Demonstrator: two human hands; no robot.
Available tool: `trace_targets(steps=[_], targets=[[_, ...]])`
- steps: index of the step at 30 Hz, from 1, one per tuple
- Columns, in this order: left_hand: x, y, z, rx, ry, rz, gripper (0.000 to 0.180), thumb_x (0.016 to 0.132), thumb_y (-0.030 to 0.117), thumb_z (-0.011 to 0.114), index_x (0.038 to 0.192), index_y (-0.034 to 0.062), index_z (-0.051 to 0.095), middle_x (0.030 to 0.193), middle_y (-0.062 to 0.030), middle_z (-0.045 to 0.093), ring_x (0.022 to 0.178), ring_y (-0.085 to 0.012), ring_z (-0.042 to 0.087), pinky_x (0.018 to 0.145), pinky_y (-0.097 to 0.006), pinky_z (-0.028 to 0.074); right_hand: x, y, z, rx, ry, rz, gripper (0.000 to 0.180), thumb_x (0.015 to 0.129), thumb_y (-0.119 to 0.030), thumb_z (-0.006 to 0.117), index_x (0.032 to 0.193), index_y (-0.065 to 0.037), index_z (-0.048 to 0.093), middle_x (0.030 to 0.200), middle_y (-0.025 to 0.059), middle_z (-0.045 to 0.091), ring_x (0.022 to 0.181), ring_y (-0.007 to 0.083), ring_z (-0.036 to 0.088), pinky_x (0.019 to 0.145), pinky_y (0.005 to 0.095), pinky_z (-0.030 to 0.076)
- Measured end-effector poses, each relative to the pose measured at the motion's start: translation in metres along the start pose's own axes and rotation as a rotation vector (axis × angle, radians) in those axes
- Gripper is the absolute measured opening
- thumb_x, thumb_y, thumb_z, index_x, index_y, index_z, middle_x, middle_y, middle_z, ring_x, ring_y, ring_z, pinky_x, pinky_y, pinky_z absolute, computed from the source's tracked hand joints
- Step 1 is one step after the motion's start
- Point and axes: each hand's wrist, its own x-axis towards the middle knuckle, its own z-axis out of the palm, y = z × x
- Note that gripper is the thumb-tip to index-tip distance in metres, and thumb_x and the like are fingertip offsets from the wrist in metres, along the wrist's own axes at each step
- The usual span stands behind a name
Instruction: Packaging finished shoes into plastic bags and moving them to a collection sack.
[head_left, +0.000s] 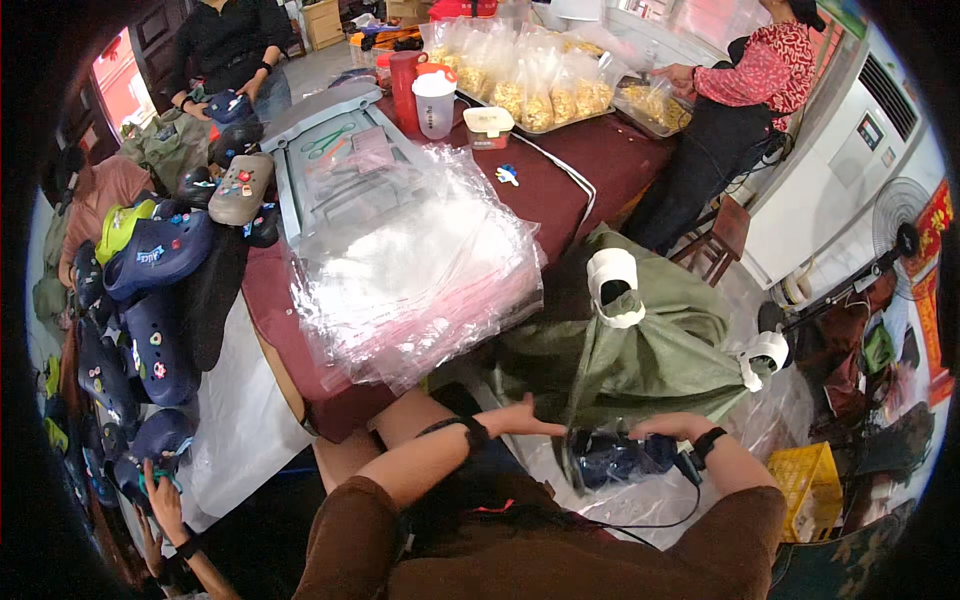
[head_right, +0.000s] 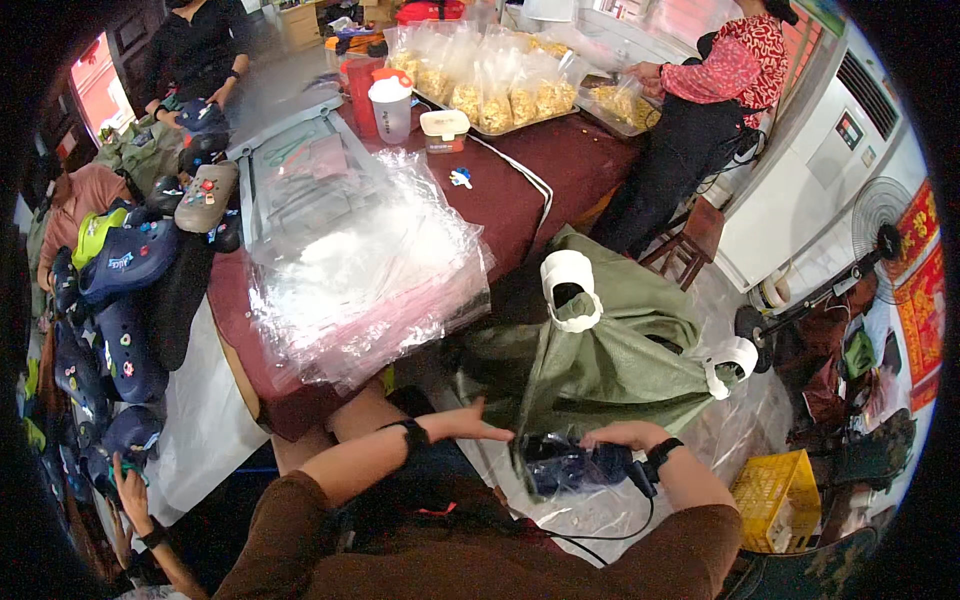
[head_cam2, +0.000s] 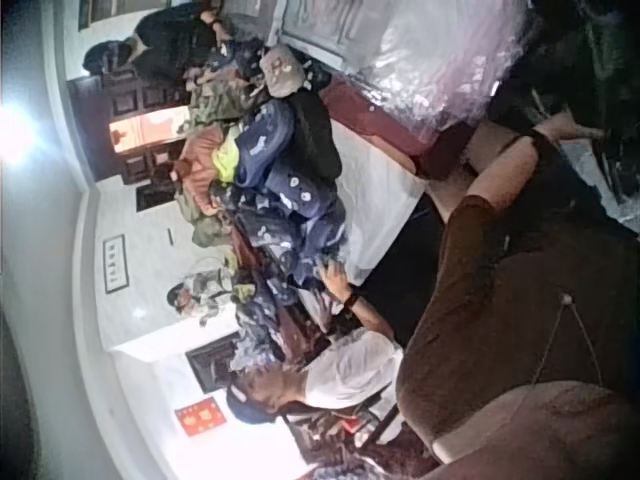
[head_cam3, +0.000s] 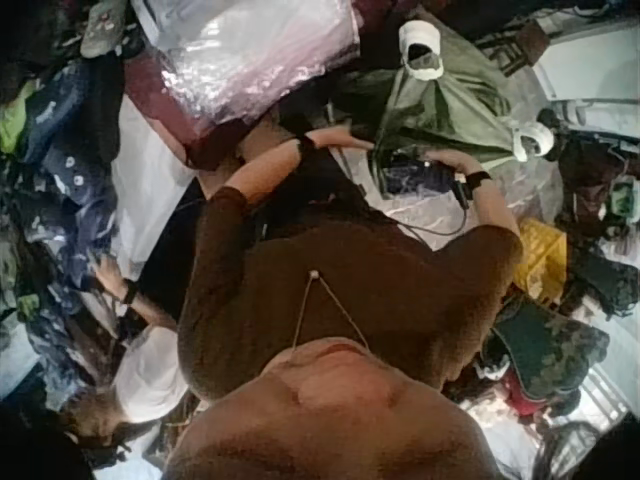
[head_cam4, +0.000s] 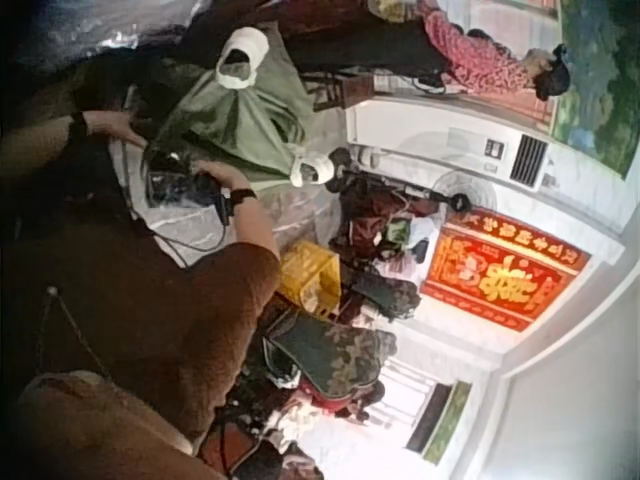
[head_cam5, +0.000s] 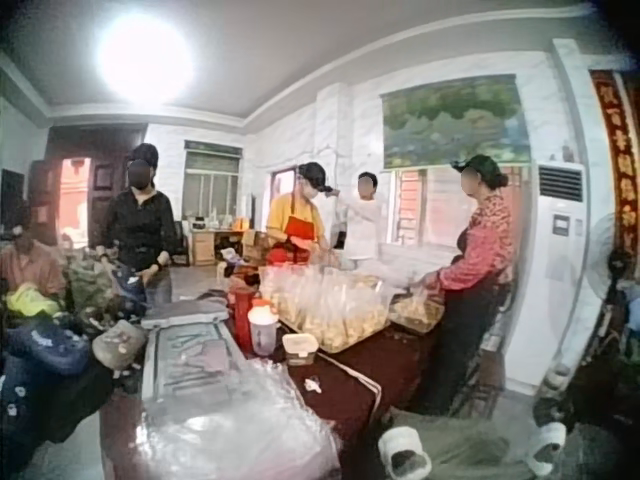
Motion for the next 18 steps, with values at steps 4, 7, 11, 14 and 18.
trace_targets(steps=[4,7,11,14,18], targets=[[0.018,0.032,0.036,-0.017,0.082,-0.028,0.128,0.068,0.074,0.074,0.147,-0.0145,0.027,0.139,-0.0354,0.047,0.119,-0.0398,0.059,0.101,-0.041,0.049,-0.014,0.012,-0.017,0.045,-0.096,0.052,0.049,0.092,-0.045,0.064,0.126,-0.009,0.066,0.117,0.0024,0.067,0.106,0.0149,0.062,0.092,0.031,0.049],[0.008,0.044,0.033,-0.237,-0.066,0.064,0.08,0.082,0.053,0.074,0.13,-0.0076,0.053,0.117,-0.0256,0.063,0.089,-0.0327,0.07,0.077,-0.04,0.059,-0.014,0.016,-0.024,0.116,-0.031,0.149,0.045,0.091,-0.044,0.065,0.12,-0.009,0.067,0.111,0.0036,0.069,0.097,0.0157,0.066,0.088,0.0317,0.052],[-0.01,0.042,0.026,-0.322,0.088,0.054,0.036,0.095,0.021,0.062,0.12,-0.0041,0.055,0.09,-0.0102,0.065,0.074,-0.0184,0.066,0.06,-0.039,0.055,0.004,0.012,-0.032,0.418,0.117,0.012,0.036,0.09,-0.045,0.065,0.113,-0.017,0.067,0.107,-0.0006,0.069,0.093,0.0113,0.067,0.081,0.0312,0.055],[-0.02,0.045,0.017,-0.216,0.093,0.073,0.033,0.097,0.021,0.059,0.121,-0.0021,0.056,0.093,-0.0067,0.064,0.078,-0.0147,0.065,0.061,-0.036,0.053,0.06,0.024,-0.05,0.658,0.044,-0.141,0.034,0.092,-0.044,0.064,0.113,-0.017,0.067,0.107,0.0005,0.07,0.088,0.0131,0.068,0.081,0.0325,0.057],[-0.045,0.065,-0.004,-0.625,-0.014,0.177,0.031,0.1,0.019,0.056,0.126,0.0037,0.057,0.103,-0.0012,0.065,0.092,-0.011,0.062,0.075,-0.03,0.051,0.077,-0.031,-0.008,0.46,0.093,-0.159,0.051,0.089,-0.051,0.064,0.123,-0.013,0.062,0.113,0.0048,0.069,0.098,0.0182,0.068,0.093,0.037,0.053]])
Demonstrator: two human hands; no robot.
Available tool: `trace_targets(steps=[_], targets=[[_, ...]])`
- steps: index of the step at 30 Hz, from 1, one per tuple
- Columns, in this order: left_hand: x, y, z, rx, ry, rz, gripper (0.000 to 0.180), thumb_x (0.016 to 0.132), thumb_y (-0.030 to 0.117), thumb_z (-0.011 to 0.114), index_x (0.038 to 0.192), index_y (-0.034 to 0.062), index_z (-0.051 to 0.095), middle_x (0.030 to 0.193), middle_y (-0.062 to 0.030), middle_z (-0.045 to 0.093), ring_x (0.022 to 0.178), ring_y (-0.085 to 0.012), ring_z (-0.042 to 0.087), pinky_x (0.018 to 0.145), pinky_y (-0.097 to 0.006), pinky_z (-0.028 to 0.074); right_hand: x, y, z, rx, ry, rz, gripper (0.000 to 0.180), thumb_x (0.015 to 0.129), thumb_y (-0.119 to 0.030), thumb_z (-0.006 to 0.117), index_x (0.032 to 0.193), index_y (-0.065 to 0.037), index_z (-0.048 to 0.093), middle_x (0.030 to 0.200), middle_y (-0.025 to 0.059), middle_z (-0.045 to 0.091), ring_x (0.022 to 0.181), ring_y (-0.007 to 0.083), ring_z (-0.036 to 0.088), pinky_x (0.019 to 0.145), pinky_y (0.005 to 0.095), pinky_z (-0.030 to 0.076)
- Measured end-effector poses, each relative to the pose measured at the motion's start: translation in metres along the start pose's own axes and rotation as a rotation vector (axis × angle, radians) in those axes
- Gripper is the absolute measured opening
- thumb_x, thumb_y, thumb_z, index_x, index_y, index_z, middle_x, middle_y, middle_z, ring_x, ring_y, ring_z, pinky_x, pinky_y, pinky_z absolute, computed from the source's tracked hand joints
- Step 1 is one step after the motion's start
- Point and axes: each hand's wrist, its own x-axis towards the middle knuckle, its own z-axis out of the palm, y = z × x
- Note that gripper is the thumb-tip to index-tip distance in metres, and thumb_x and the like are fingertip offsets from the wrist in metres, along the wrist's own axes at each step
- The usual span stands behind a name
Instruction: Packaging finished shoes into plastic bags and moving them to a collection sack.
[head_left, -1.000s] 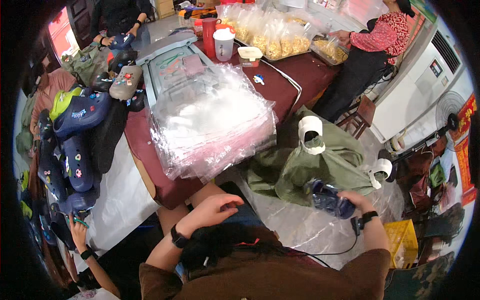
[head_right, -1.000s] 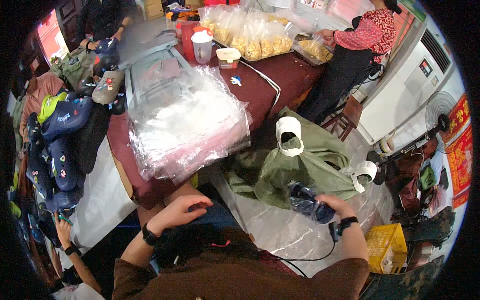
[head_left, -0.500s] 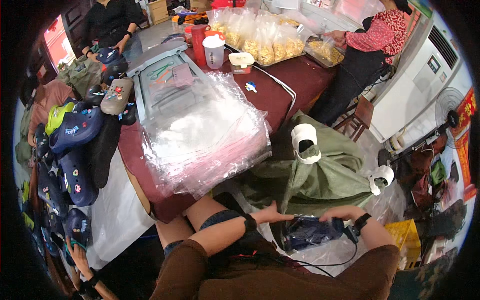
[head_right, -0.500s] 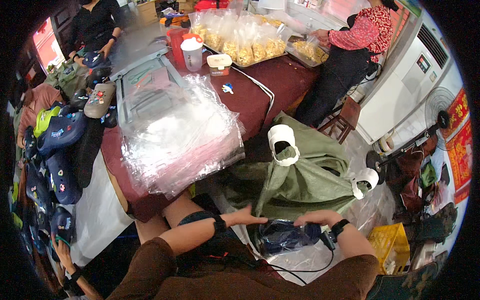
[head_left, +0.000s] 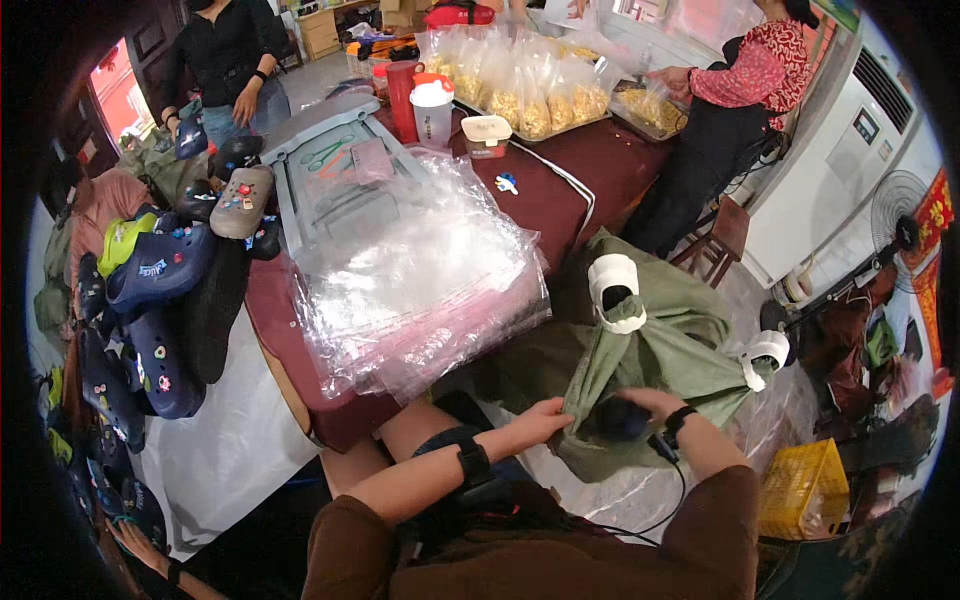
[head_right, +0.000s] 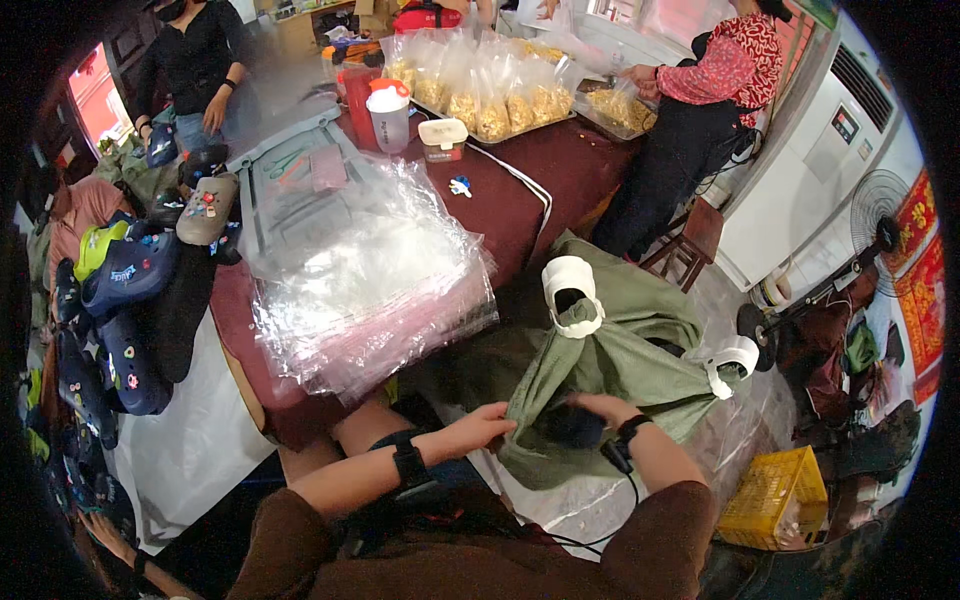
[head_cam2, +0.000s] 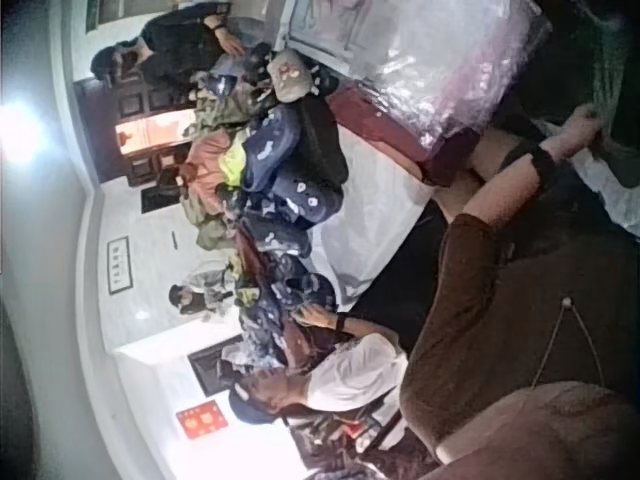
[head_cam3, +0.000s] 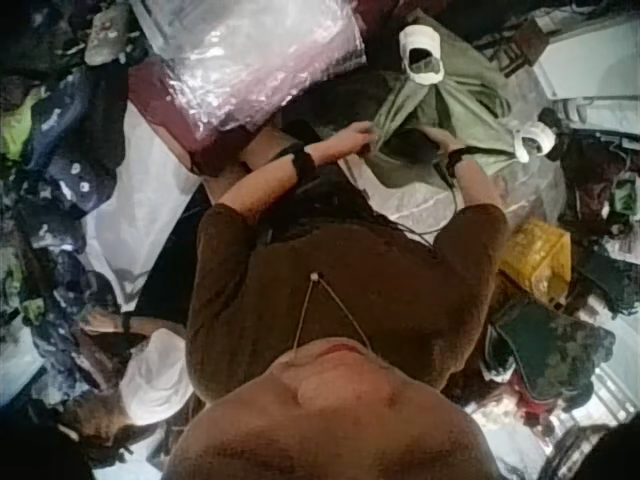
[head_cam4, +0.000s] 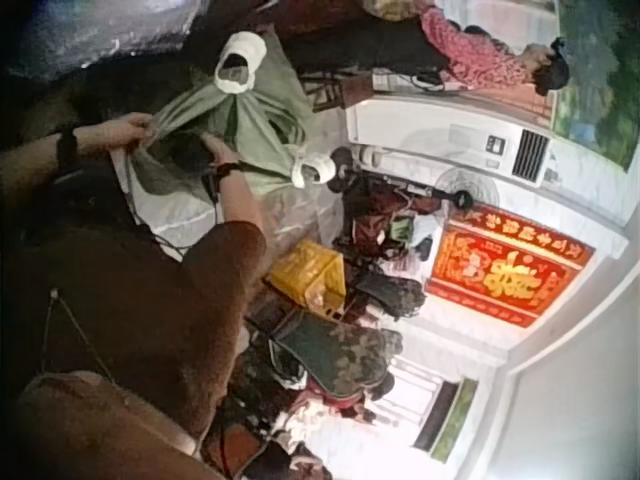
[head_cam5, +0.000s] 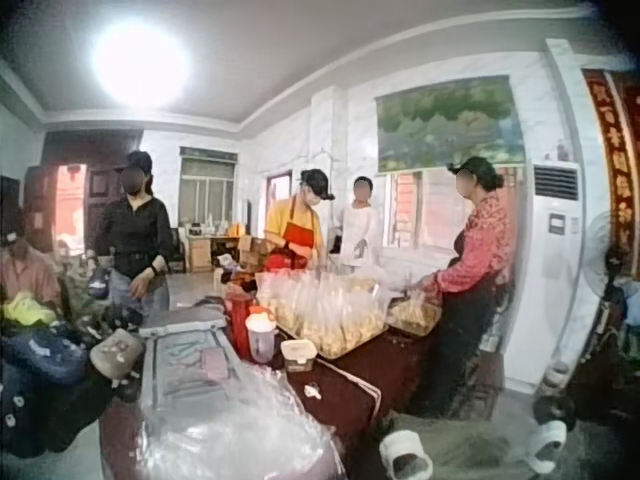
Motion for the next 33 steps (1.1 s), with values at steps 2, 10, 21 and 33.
trace_targets(steps=[2,10,21,33], targets=[[0.009,-0.014,-0.012,-0.285,-0.007,0.053,0.04,0.1,0.02,0.057,0.136,0.0034,0.052,0.116,-0.0028,0.065,0.103,-0.0122,0.06,0.087,-0.028,0.049,0.018,0.007,0.009,-0.251,0.111,0.076,0.059,0.089,-0.054,0.064,0.128,-0.012,0.06,0.115,0.0077,0.069,0.103,0.0203,0.067,0.098,0.0386,0.051],[-0.013,0.006,-0.031,-0.365,0.129,0.073,0.061,0.093,0.038,0.068,0.135,-0.0023,0.051,0.125,-0.0043,0.061,0.113,-0.0144,0.055,0.093,-0.035,0.047,0.042,0.118,-0.034,-1.321,-0.201,0.411,0.071,0.087,-0.049,0.06,0.144,-0.008,0.05,0.148,0.0157,0.049,0.132,0.0307,0.049,0.106,0.049,0.039],[-0.012,0.026,0.012,0.113,-0.044,0.087,0.029,0.101,0.035,0.058,0.114,0.0088,0.06,0.09,0.0026,0.058,0.076,-0.0068,0.047,0.061,-0.025,0.04,-0.143,0.09,-0.194,-1.233,0.474,0.223,0.048,0.073,-0.042,0.069,0.105,-0.007,0.074,0.107,0.0149,0.073,0.097,0.0305,0.069,0.082,0.0409,0.053],[-0.009,0.006,-0.001,0.161,0.122,0.187,0.037,0.098,0.04,0.061,0.11,0.005,0.06,0.075,0.0014,0.051,0.063,-0.0092,0.047,0.056,-0.03,0.04,-0.14,0.032,-0.096,-1.578,0.459,0.339,0.035,0.077,-0.037,0.07,0.099,-0.011,0.076,0.107,0.0146,0.072,0.104,0.035,0.067,0.091,0.0445,0.05]])
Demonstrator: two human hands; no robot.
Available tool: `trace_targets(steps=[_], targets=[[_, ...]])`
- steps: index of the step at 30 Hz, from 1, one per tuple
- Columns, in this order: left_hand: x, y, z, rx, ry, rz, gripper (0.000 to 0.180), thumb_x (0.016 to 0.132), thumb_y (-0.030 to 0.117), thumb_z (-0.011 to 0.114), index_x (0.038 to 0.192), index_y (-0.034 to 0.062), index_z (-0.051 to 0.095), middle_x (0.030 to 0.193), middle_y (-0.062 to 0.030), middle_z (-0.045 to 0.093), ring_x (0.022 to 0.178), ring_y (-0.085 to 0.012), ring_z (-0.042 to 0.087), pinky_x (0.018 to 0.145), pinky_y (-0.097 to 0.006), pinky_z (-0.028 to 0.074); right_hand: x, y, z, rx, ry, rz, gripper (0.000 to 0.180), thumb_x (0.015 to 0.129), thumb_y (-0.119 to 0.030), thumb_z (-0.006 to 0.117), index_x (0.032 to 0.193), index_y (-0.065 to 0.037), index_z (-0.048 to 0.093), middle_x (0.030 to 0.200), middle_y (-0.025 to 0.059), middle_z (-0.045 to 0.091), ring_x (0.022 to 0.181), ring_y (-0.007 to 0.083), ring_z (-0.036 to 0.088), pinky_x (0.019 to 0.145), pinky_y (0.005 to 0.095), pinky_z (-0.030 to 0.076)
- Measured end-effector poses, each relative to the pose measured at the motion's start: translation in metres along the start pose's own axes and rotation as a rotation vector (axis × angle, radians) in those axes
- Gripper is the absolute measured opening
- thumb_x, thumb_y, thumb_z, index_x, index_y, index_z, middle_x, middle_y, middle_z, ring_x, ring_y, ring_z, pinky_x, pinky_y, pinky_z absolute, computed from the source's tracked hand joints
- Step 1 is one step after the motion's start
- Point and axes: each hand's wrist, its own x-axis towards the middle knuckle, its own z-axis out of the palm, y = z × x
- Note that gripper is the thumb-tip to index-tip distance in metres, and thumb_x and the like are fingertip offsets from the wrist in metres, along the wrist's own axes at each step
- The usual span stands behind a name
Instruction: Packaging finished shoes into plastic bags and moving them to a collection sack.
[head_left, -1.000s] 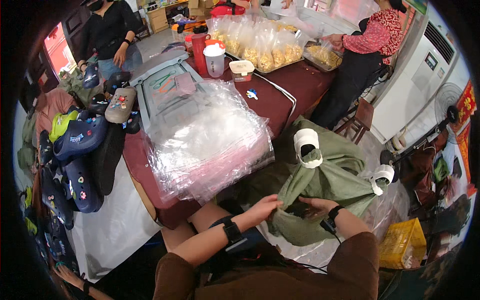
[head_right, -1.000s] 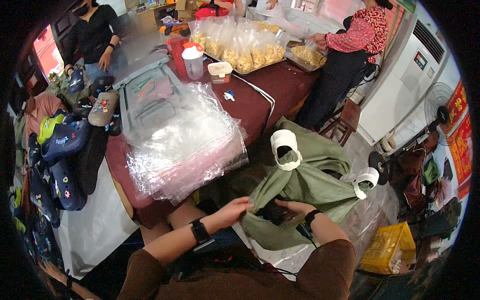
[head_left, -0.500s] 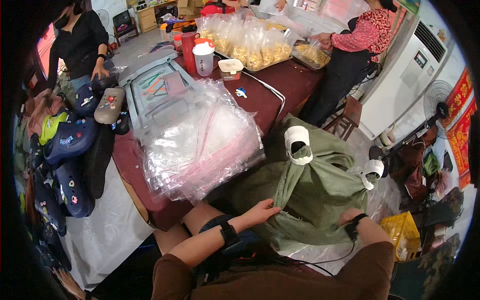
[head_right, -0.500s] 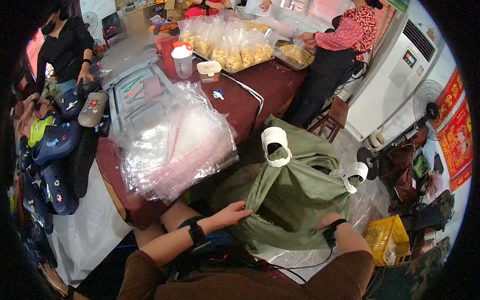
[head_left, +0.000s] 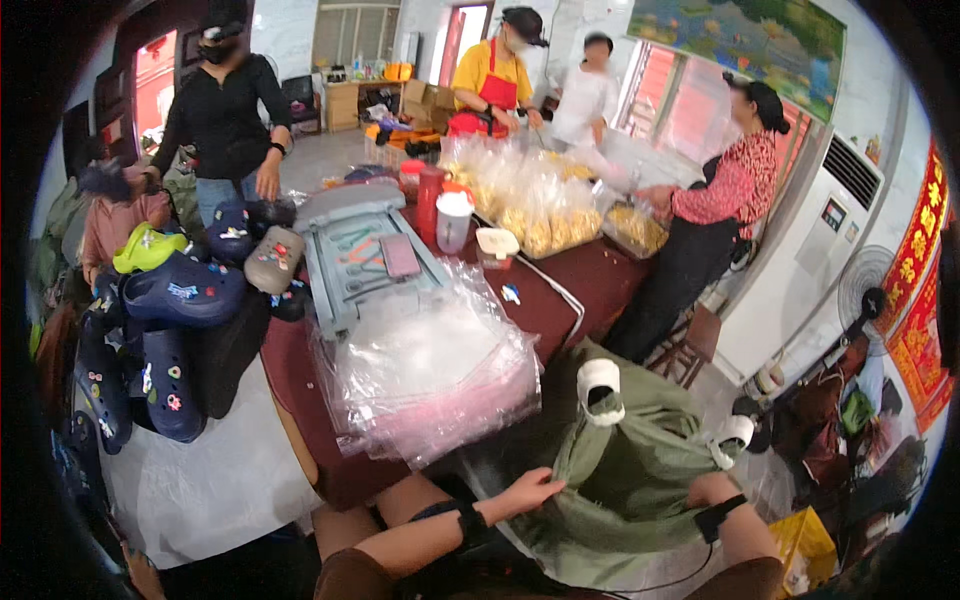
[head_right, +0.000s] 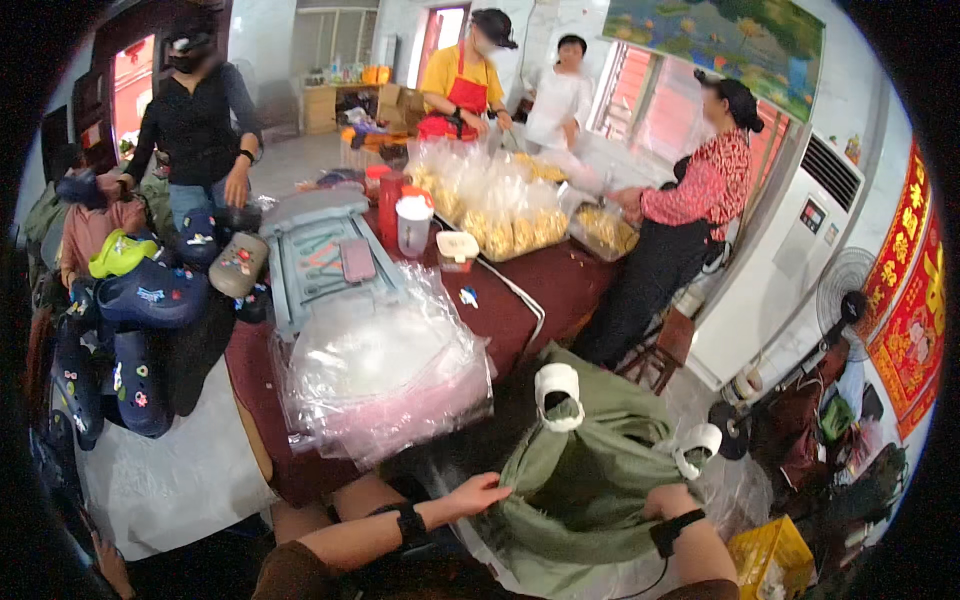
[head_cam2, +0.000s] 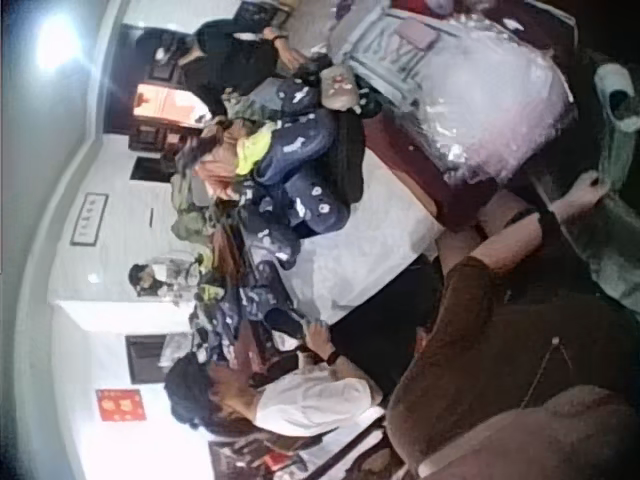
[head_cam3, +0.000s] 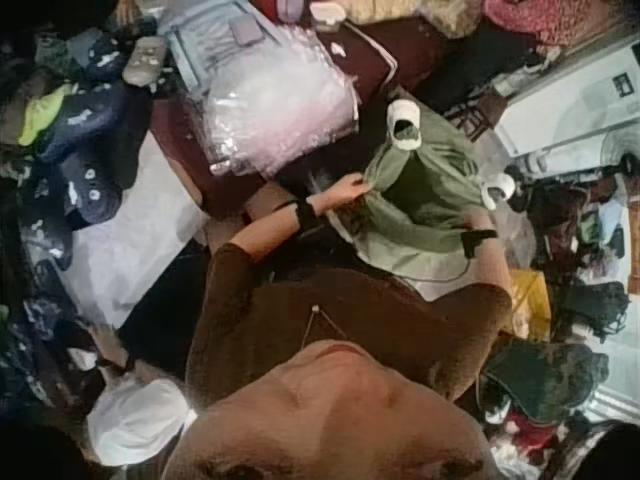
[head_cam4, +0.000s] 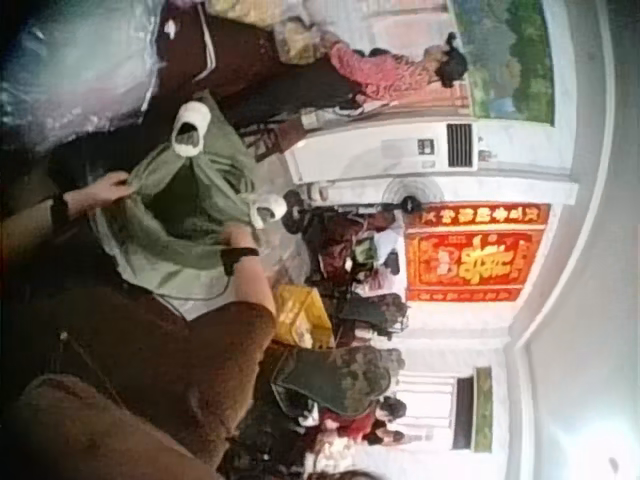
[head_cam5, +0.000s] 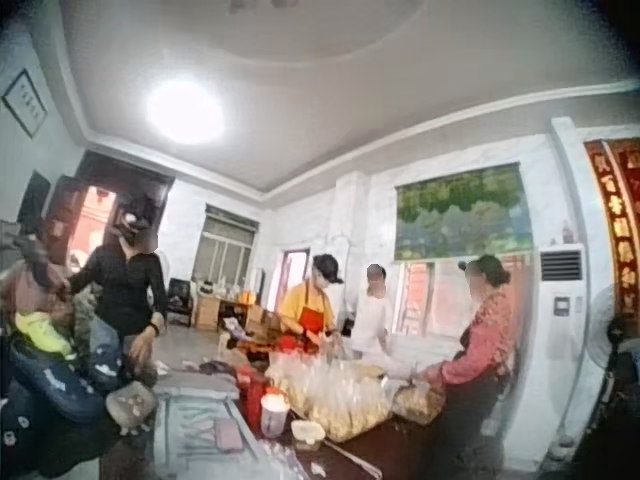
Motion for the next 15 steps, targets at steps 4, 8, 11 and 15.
trace_targets(steps=[4,8,11,15], targets=[[-0.016,-0.013,-0.017,-0.089,0.023,-0.064,0.04,0.097,0.039,0.064,0.114,0.0029,0.061,0.081,-0.0016,0.056,0.068,-0.0104,0.051,0.057,-0.029,0.042,-0.03,-0.076,-0.06,0.008,0.074,-0.223,0.039,0.067,-0.039,0.072,0.094,-0.01,0.075,0.095,0.0153,0.072,0.089,0.037,0.068,0.078,0.0476,0.053],[-0.018,-0.009,-0.02,-0.056,0.012,-0.048,0.056,0.096,0.042,0.065,0.133,0.0024,0.054,0.094,-0.0028,0.06,0.077,-0.0129,0.054,0.068,-0.031,0.047,-0.019,-0.131,-0.097,-0.102,0.414,-0.327,0.046,0.071,-0.041,0.072,0.108,-0.014,0.073,0.098,0.0145,0.071,0.09,0.0337,0.069,0.079,0.046,0.054],[-0.03,-0.02,-0.03,-0.195,0.082,-0.042,0.042,0.095,0.036,0.067,0.125,0.0062,0.06,0.091,-0.0029,0.063,0.075,-0.0103,0.056,0.06,-0.029,0.046,-0.088,-0.194,-0.165,-0.037,0.947,-0.576,0.044,0.073,-0.035,0.076,0.111,-0.012,0.07,0.093,0.0109,0.069,0.089,0.0315,0.067,0.078,0.0441,0.053],[-0.06,-0.006,-0.049,0.389,0.192,0.291,0.043,0.092,0.032,0.067,0.124,0.0038,0.059,0.1,-0.0127,0.07,0.088,-0.0226,0.066,0.075,-0.037,0.052,-0.166,-0.25,-0.227,0.202,1.164,-1.035,0.036,0.077,-0.024,0.076,0.109,-0.01,0.068,0.086,0.0105,0.065,0.08,0.0313,0.065,0.071,0.0422,0.053]])
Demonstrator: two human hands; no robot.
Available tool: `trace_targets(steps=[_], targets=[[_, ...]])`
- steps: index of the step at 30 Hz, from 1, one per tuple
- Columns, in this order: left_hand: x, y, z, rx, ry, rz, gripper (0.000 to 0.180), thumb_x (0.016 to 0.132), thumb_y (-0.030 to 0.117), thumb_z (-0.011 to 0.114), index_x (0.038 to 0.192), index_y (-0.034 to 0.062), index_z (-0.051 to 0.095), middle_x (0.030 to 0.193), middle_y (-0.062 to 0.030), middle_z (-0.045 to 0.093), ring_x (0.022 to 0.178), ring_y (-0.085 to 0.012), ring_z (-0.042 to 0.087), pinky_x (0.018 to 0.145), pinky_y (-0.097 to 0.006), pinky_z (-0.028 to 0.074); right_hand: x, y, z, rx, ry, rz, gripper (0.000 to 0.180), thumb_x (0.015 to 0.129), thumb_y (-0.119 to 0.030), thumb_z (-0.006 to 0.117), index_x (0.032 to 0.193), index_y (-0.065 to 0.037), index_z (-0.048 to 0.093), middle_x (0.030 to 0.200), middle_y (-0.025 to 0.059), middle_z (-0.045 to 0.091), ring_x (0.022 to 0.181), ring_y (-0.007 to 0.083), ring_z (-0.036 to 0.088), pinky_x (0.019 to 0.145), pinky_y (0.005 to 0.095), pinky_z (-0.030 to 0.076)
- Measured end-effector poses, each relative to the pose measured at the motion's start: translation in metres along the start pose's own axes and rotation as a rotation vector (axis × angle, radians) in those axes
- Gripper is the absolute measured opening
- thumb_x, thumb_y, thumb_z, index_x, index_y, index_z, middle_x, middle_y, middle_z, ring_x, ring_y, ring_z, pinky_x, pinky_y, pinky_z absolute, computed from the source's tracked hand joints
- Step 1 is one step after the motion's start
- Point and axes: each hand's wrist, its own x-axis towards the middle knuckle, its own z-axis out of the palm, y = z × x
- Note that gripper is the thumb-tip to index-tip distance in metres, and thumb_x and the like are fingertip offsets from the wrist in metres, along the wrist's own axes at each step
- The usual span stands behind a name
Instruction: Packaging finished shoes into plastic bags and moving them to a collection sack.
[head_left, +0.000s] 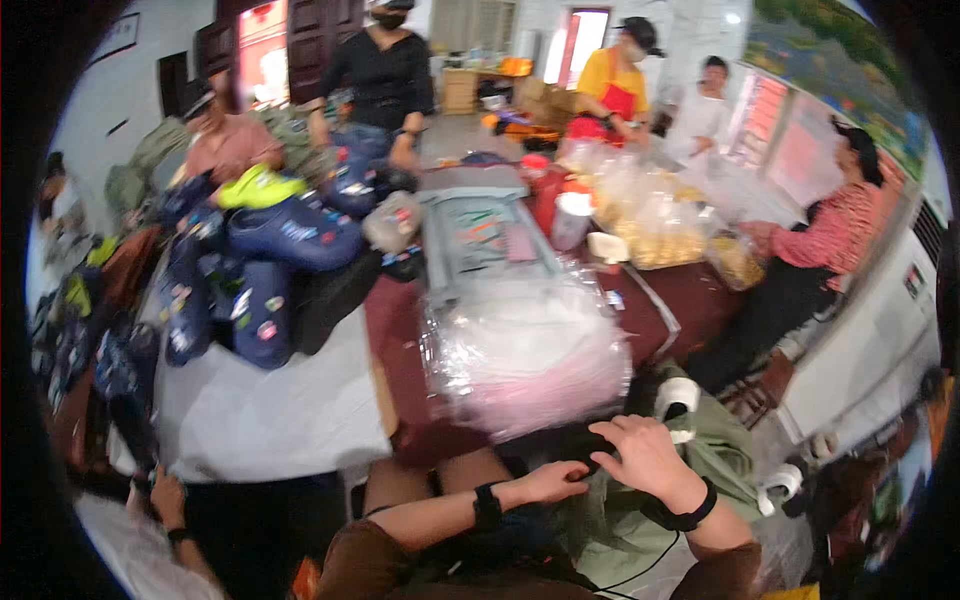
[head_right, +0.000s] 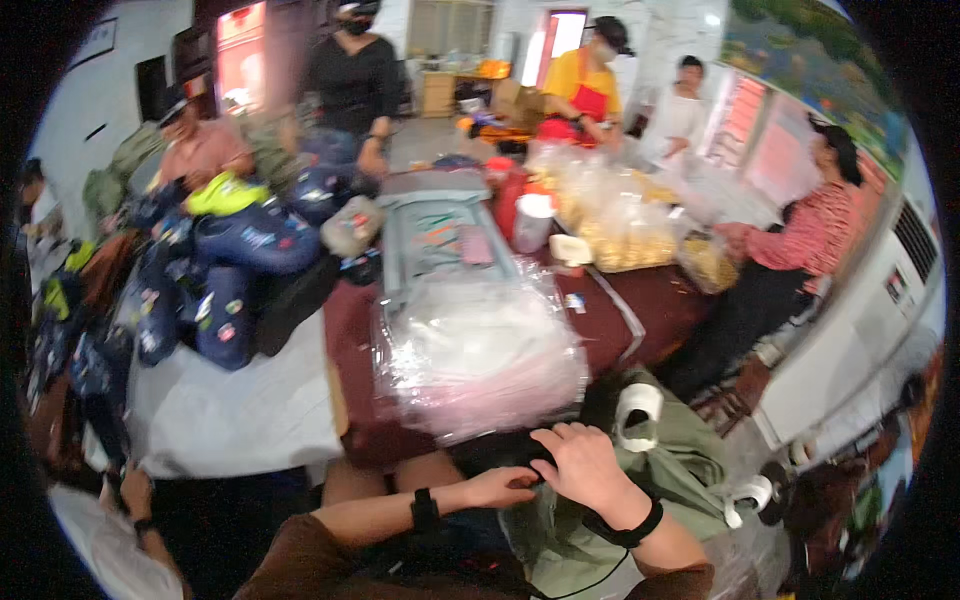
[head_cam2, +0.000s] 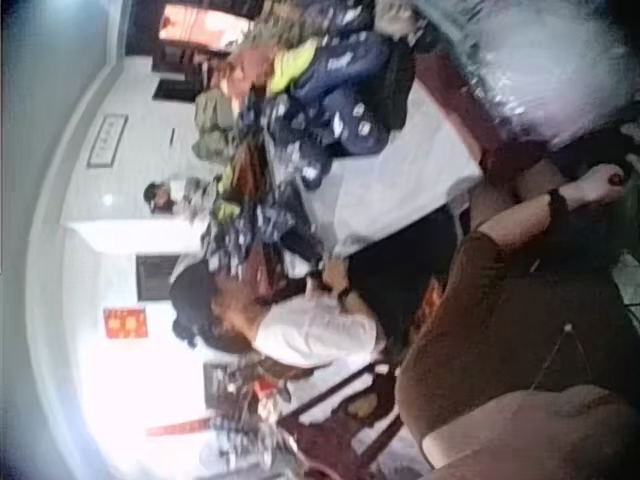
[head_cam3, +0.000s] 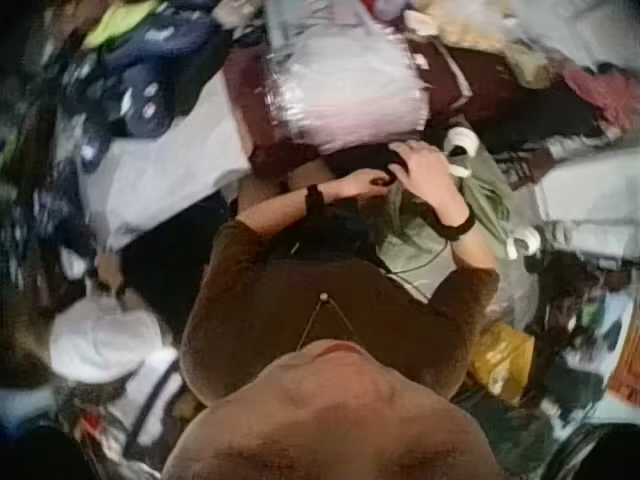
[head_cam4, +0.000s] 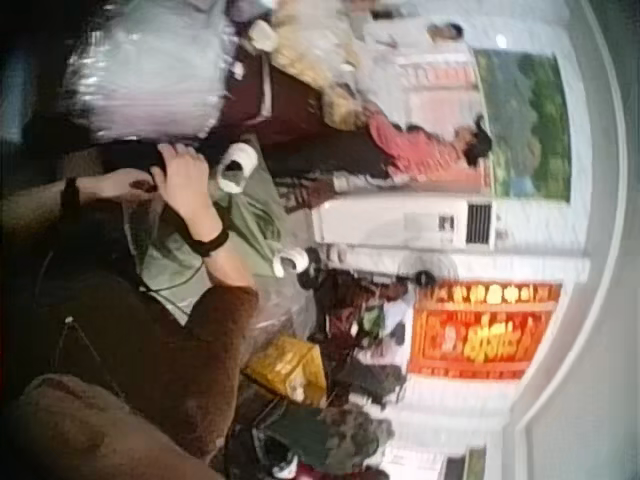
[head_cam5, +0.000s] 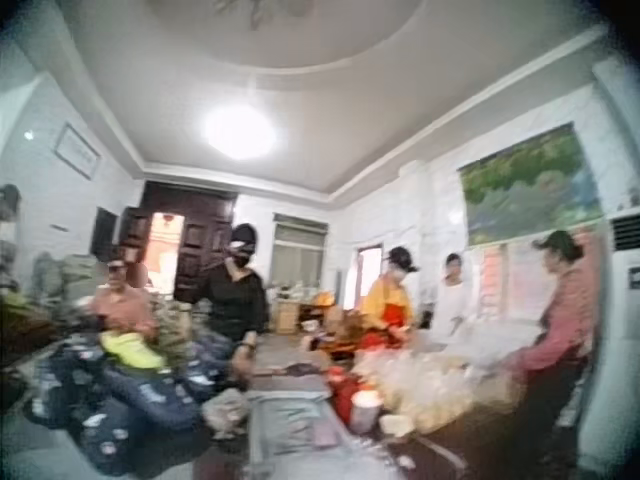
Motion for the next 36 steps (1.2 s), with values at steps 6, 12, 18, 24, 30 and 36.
trace_targets(steps=[6,12,18,24,30,36], targets=[[-0.081,0.006,-0.073,0.052,-0.022,-0.005,0.036,0.093,0.027,0.066,0.119,0.0021,0.061,0.104,-0.0142,0.07,0.094,-0.0251,0.067,0.081,-0.037,0.052,0.075,-0.068,0.026,0.381,0.05,-0.354,0.028,0.077,-0.02,0.076,0.103,-0.013,0.071,0.094,0.0064,0.067,0.086,0.0298,0.065,0.073,0.041,0.052],[-0.167,0.07,-0.132,0.285,0.321,-0.068,0.037,0.091,0.017,0.07,0.123,0.0013,0.061,0.121,-0.0166,0.064,0.101,-0.0246,0.065,0.087,-0.035,0.052,0.168,-0.065,0.031,0.442,0.611,-0.318,0.025,0.079,-0.012,0.071,0.103,-0.014,0.07,0.115,0.011,0.062,0.112,0.0334,0.056,0.099,0.0456,0.043],[-0.116,0.101,-0.175,0.633,0.849,0.196,0.07,0.086,0.027,0.075,0.143,0.0031,0.043,0.148,-0.0249,0.039,0.136,-0.0405,0.041,0.11,-0.045,0.037,0.254,0.077,0.056,0.178,0.796,-0.015,0.058,0.073,-0.008,0.071,0.129,-0.011,0.058,0.121,0.018,0.062,0.117,0.0393,0.056,0.099,0.0454,0.046],[-0.064,0.093,-0.202,0.784,0.852,0.217,0.101,0.078,0.036,0.081,0.153,0.0004,0.023,0.155,-0.0249,0.029,0.145,-0.045,0.024,0.118,-0.05,0.025,0.217,0.059,0.101,0.295,0.088,0.136,0.08,0.068,-0.019,0.077,0.142,-0.011,0.047,0.098,0.0151,0.07,0.094,0.0342,0.068,0.082,0.0433,0.053],[-0.052,0.046,-0.174,0.786,0.554,-0.071,0.102,0.071,0.036,0.084,0.152,0.0079,0.029,0.151,-0.025,0.034,0.138,-0.048,0.033,0.114,-0.055,0.029,0.184,0.044,0.126,0.288,-0.045,0.161,0.038,0.076,-0.029,0.076,0.109,-0.012,0.073,0.083,0.01,0.069,0.083,0.0329,0.067,0.076,0.0421,0.053],[-0.056,0.009,-0.146,0.951,0.512,-0.084,0.093,0.08,0.038,0.077,0.156,0.0251,0.027,0.162,-0.0232,0.014,0.144,-0.0526,0.02,0.113,-0.065,0.024,0.187,0.051,0.142,0.61,0.537,0.259,0.02,0.091,-0.02,0.068,0.09,-0.001,0.074,0.077,0.0131,0.062,0.072,0.0299,0.061,0.066,0.0389,0.048]])
